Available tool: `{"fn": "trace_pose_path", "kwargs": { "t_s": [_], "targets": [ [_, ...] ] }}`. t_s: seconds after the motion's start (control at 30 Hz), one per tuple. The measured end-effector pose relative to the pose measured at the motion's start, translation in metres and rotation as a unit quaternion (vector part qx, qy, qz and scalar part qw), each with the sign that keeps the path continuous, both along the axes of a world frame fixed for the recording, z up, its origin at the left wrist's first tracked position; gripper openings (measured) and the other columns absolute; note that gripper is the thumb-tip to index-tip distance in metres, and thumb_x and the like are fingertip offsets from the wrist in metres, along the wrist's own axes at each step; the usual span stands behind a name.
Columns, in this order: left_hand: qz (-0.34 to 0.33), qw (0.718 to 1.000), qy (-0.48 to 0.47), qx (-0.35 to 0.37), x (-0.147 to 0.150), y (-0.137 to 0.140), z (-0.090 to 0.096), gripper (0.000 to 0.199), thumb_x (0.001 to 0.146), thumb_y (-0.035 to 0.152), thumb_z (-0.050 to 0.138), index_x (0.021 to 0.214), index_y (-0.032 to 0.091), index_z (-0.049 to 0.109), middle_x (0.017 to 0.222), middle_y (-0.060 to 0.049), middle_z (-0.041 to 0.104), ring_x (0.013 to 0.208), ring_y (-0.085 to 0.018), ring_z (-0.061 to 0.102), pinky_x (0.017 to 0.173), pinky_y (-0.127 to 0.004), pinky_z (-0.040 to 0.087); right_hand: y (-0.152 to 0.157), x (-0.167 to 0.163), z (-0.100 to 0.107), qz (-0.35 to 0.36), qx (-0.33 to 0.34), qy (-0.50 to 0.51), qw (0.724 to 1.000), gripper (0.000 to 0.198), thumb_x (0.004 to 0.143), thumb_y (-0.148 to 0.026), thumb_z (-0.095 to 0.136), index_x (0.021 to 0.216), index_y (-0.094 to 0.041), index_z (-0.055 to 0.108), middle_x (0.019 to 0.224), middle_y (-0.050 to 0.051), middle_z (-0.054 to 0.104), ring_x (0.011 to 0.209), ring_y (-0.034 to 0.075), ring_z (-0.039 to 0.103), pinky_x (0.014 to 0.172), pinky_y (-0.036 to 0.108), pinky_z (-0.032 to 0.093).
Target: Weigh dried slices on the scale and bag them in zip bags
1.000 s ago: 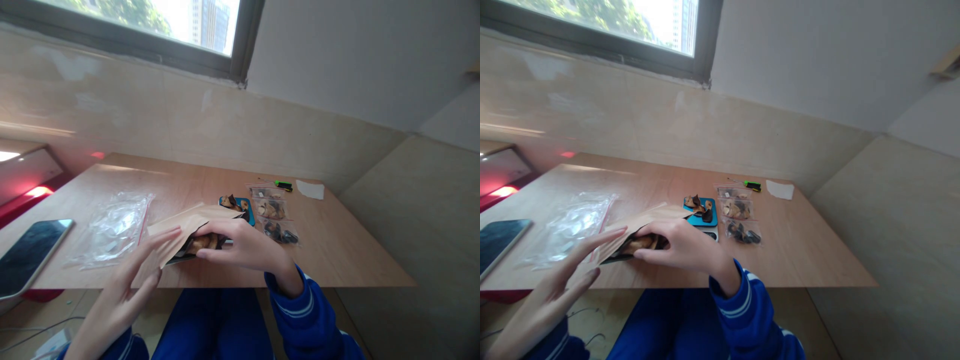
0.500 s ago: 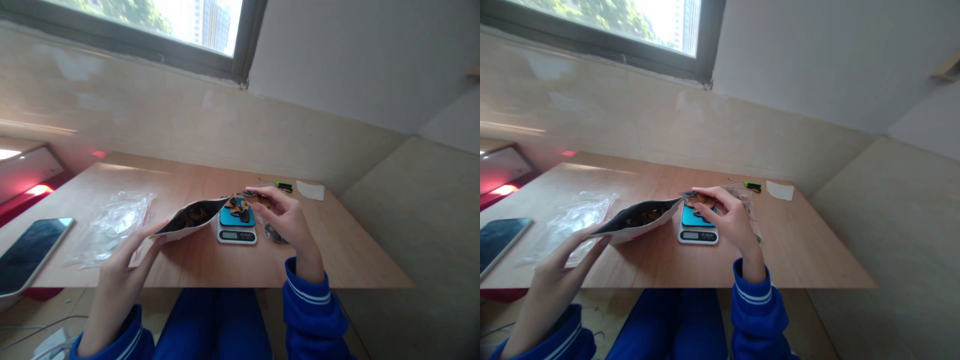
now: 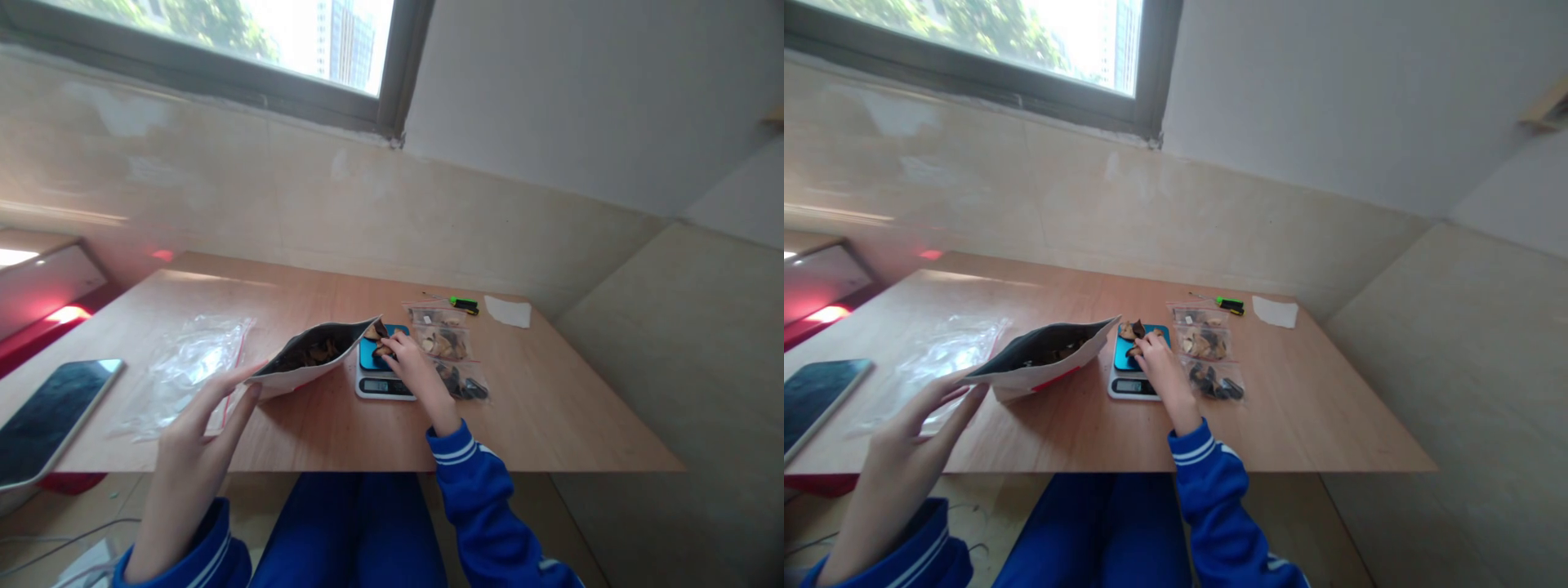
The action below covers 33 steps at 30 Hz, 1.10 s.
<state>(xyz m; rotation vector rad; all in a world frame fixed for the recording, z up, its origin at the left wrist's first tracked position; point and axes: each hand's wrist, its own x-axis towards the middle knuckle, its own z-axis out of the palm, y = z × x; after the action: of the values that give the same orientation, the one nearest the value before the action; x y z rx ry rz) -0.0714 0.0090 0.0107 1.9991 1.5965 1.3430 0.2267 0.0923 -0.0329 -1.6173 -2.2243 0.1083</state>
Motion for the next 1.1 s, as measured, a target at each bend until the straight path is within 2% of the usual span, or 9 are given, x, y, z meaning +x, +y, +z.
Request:
{"fn": "trace_pose_path", "kwargs": {
  "t_s": [0.1,0.2,0.47,0.73,0.93,1.1],
  "targets": [
    [-0.002,1.0,0.01,0.008,-0.002,0.0,0.001,0.029,0.088,0.04,0.058,0.113,0.028,0.065,0.108,0.005,0.071,0.102,-0.02,0.068,0.069,-0.02,0.057,0.001,-0.001,-0.003,-0.001,-0.008,-0.012,1.0,0.026,0.093,-0.016,0.052,0.116,-0.012,0.063,0.113,0.014,0.059,0.108,0.025,0.058,0.096,0.042,0.05],
    [-0.005,1.0,0.011,-0.003,-0.003,0.0,0.0,0.029,0.088,0.04,0.057,0.115,0.029,0.064,0.109,0.005,0.07,0.102,-0.019,0.067,0.079,-0.024,0.056,0.003,0.003,-0.007,-0.005,-0.002,0.003,1.0,0.03,0.092,-0.014,0.053,0.12,-0.01,0.061,0.114,0.015,0.059,0.109,0.026,0.058,0.097,0.042,0.049],
    [0.013,0.999,-0.034,-0.011,-0.001,0.005,-0.014,0.034,0.088,0.049,0.054,0.113,0.029,0.065,0.107,0.0,0.07,0.1,-0.021,0.066,0.09,-0.033,0.051,0.004,0.028,-0.003,-0.024,0.048,0.05,0.997,0.033,0.092,-0.016,0.052,0.124,-0.018,0.06,0.112,0.012,0.062,0.109,0.027,0.061,0.097,0.044,0.049],
    [0.011,0.998,-0.05,-0.019,0.0,0.006,-0.013,0.033,0.087,0.05,0.055,0.111,0.031,0.066,0.108,0.0,0.07,0.1,-0.021,0.065,0.09,-0.035,0.05,-0.001,0.037,0.008,-0.03,0.099,0.126,0.987,0.038,0.094,-0.013,0.039,0.124,-0.018,0.06,0.116,0.013,0.062,0.11,0.025,0.061,0.099,0.043,0.048],
    [0.01,0.999,-0.047,-0.014,-0.001,0.005,-0.013,0.033,0.087,0.049,0.055,0.111,0.03,0.066,0.107,0.0,0.071,0.1,-0.021,0.066,0.091,-0.034,0.049,0.0,0.033,0.006,-0.028,0.114,0.151,0.981,0.04,0.091,-0.012,0.044,0.128,-0.017,0.056,0.121,0.014,0.059,0.116,0.026,0.057,0.102,0.045,0.045],
    [0.004,0.999,-0.043,-0.01,0.0,0.004,-0.012,0.032,0.087,0.047,0.055,0.114,0.032,0.065,0.11,0.001,0.069,0.102,-0.02,0.065,0.092,-0.032,0.049,0.0,0.027,0.006,-0.012,0.103,0.155,0.982,0.035,0.091,-0.013,0.046,0.123,-0.02,0.059,0.113,0.012,0.063,0.108,0.026,0.061,0.096,0.044,0.049]
  ]
}}
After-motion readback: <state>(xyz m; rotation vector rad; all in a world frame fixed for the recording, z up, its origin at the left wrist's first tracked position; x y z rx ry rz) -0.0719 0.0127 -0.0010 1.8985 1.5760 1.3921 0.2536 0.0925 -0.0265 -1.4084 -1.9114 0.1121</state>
